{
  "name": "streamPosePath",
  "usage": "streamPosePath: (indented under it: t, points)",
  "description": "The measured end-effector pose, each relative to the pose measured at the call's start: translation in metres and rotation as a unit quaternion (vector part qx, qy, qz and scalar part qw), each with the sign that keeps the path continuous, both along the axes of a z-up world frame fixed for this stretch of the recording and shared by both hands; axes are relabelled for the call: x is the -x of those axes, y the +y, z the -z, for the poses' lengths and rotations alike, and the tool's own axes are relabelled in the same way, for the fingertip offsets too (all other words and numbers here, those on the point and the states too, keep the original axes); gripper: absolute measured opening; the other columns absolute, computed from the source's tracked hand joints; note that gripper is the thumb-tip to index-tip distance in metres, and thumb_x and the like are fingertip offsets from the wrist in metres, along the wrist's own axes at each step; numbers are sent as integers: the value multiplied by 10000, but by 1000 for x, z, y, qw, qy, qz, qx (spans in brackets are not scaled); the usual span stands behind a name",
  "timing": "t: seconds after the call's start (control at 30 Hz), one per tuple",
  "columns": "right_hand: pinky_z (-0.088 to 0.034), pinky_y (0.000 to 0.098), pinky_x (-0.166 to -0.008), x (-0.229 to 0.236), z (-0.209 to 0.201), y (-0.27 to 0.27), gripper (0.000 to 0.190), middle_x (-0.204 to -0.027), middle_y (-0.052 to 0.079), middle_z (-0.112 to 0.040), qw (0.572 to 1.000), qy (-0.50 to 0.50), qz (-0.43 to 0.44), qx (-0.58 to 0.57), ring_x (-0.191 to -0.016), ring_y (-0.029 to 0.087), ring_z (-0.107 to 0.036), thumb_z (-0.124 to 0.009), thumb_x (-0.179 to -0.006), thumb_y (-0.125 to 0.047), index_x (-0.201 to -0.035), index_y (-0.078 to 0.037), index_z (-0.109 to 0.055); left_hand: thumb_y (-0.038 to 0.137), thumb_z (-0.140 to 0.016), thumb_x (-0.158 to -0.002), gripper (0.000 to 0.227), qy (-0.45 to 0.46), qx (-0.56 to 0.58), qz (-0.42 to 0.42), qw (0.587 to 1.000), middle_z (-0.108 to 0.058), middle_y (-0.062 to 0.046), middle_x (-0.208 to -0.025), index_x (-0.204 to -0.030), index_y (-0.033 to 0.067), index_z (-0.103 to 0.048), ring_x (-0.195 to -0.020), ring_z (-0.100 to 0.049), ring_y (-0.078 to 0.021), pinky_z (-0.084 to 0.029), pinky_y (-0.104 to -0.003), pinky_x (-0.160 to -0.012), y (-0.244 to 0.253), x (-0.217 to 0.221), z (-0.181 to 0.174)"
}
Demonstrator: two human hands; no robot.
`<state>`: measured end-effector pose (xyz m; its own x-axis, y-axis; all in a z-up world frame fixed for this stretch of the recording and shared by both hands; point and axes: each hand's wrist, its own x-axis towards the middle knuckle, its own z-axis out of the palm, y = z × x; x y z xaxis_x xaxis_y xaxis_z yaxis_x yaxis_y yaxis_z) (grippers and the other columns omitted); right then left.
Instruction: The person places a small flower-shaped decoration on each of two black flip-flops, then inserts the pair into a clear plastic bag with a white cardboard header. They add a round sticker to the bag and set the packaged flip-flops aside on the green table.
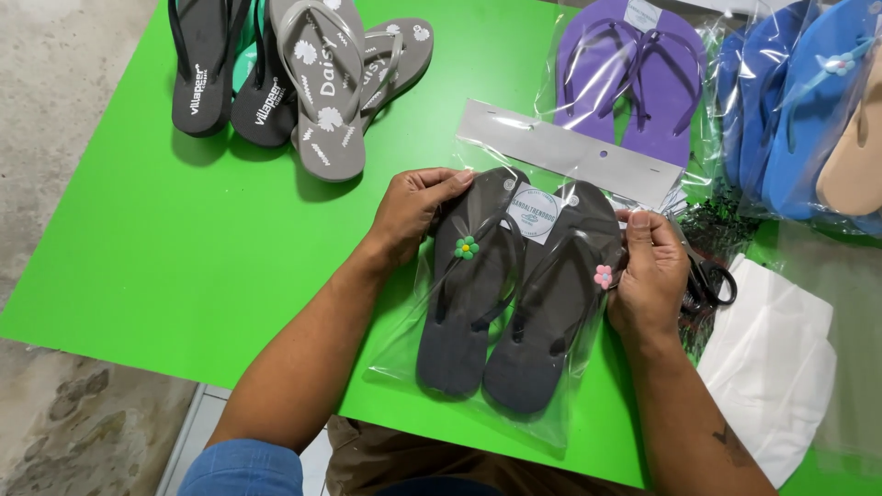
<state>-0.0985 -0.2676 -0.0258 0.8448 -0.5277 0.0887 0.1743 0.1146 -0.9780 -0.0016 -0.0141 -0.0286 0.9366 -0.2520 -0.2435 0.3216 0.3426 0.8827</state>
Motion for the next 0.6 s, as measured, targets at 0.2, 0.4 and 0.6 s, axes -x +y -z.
streamPosePath:
  t: [0.2,0.4,0.6]
  points:
    - [-577,209,-646,6,-6,3,217,-722,94,-665,997,22,-51,51,-667,78,-660,-592,-1127,-200,-1070,-14,-688,340,-807,-909,321,4,23,-7,1000,-720,-118,-713,-880,31,-726,-635,-744,-168,-630,-290,-555,-7,5,-6]
    - [-580,206,-647,14,-20,12,233,-708,87,-648,996,38,-52,56,-646,75,-645,-567,-1144,-200,-1079,-8,-682,308,-756,-940,293,1,9,2,1000,-716,-116,-684,-835,38,-712,-610,-744,-171,-616,-286,-524,-8,12,-22]
    - [-544,148,-556,5,-5,3,252,-674,69,-638,997,41,-58,36,-535,51,-628,-545,-1144,-233,-1086,-30,-681,291,-741,-953,286,6,28,-23,999,-753,-120,-747,-806,54,-677,-630,-745,-153,-603,-251,-551,-9,10,-14]
